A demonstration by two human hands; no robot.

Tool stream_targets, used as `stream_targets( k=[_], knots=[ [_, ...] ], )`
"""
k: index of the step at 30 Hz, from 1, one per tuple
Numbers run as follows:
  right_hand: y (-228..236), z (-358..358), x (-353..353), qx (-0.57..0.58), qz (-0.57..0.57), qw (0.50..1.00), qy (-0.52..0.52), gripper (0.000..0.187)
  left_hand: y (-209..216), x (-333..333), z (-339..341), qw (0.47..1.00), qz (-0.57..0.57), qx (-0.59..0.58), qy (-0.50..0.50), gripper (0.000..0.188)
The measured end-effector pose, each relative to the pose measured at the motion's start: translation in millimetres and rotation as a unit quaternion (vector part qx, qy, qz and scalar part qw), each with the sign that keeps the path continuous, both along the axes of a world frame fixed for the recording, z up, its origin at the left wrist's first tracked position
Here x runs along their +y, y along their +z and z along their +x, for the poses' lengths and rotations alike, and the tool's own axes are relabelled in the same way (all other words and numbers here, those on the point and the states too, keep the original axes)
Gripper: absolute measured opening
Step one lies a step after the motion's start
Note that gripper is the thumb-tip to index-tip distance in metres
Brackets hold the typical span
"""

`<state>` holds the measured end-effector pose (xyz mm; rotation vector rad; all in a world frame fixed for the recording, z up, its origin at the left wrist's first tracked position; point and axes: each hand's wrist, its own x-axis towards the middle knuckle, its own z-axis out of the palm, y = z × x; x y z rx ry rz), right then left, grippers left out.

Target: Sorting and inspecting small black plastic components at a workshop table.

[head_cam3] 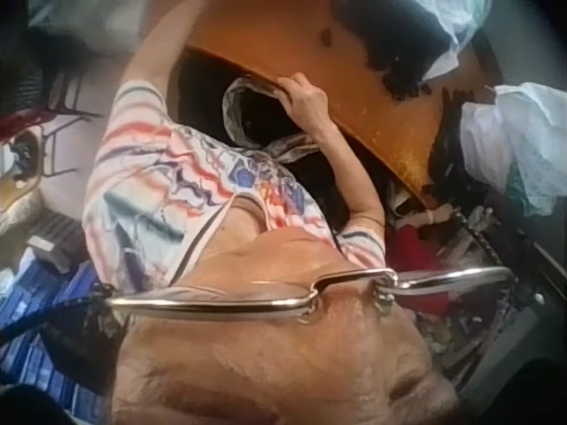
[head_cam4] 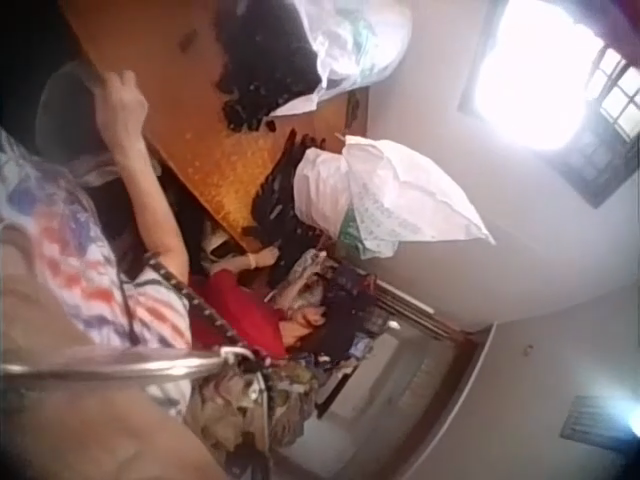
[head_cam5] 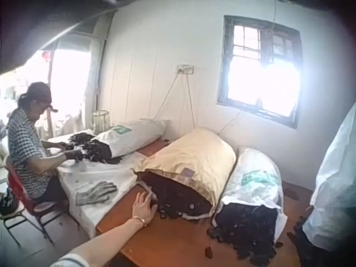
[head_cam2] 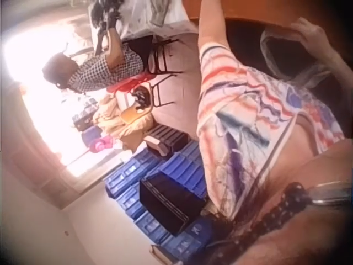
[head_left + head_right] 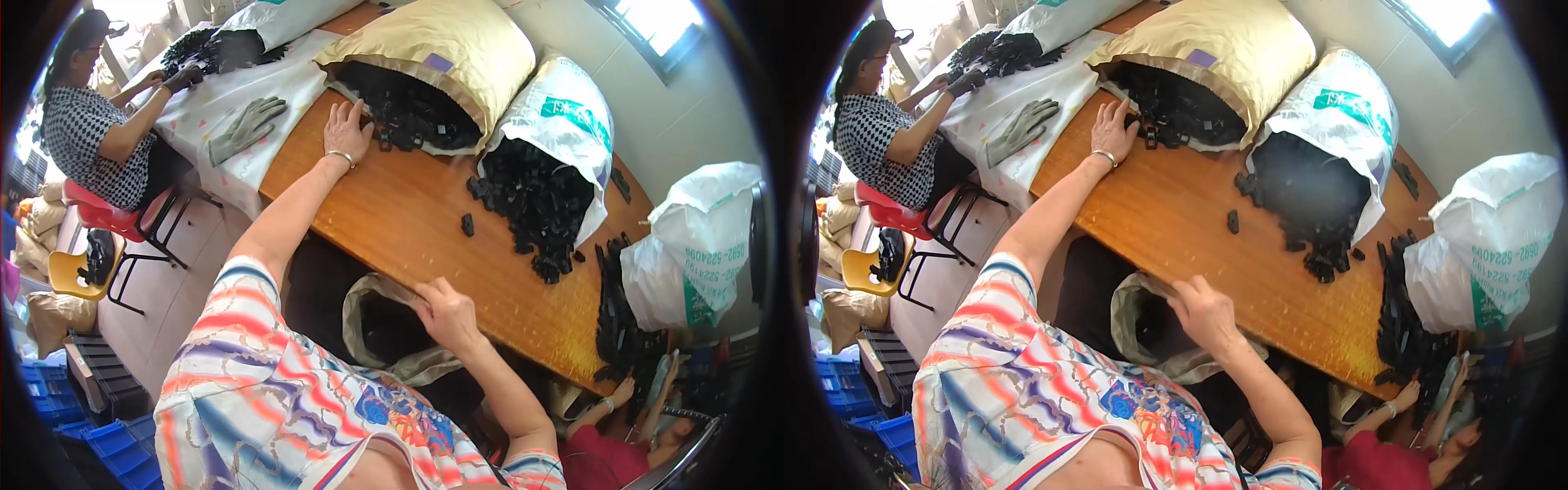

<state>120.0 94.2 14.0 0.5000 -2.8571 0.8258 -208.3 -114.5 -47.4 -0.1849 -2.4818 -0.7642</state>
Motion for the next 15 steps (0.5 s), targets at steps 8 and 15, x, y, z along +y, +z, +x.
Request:
stream_targets(
  k=[8, 15],
  knots=[
    [10.5, -209.9, 31.1, 0.226, -0.024, 0.973, -0.044, 0.032, 1.3, 60.0, -10.5, 0.987, 0.04, 0.011, -0.155, 0.06],
    [34.6, -349.6, 15.5, 0.049, -0.006, 0.966, -0.253, 0.048, 15.6, 36.1, -95.7, 0.993, 0.022, 0.105, -0.045, 0.052]
  ],
)
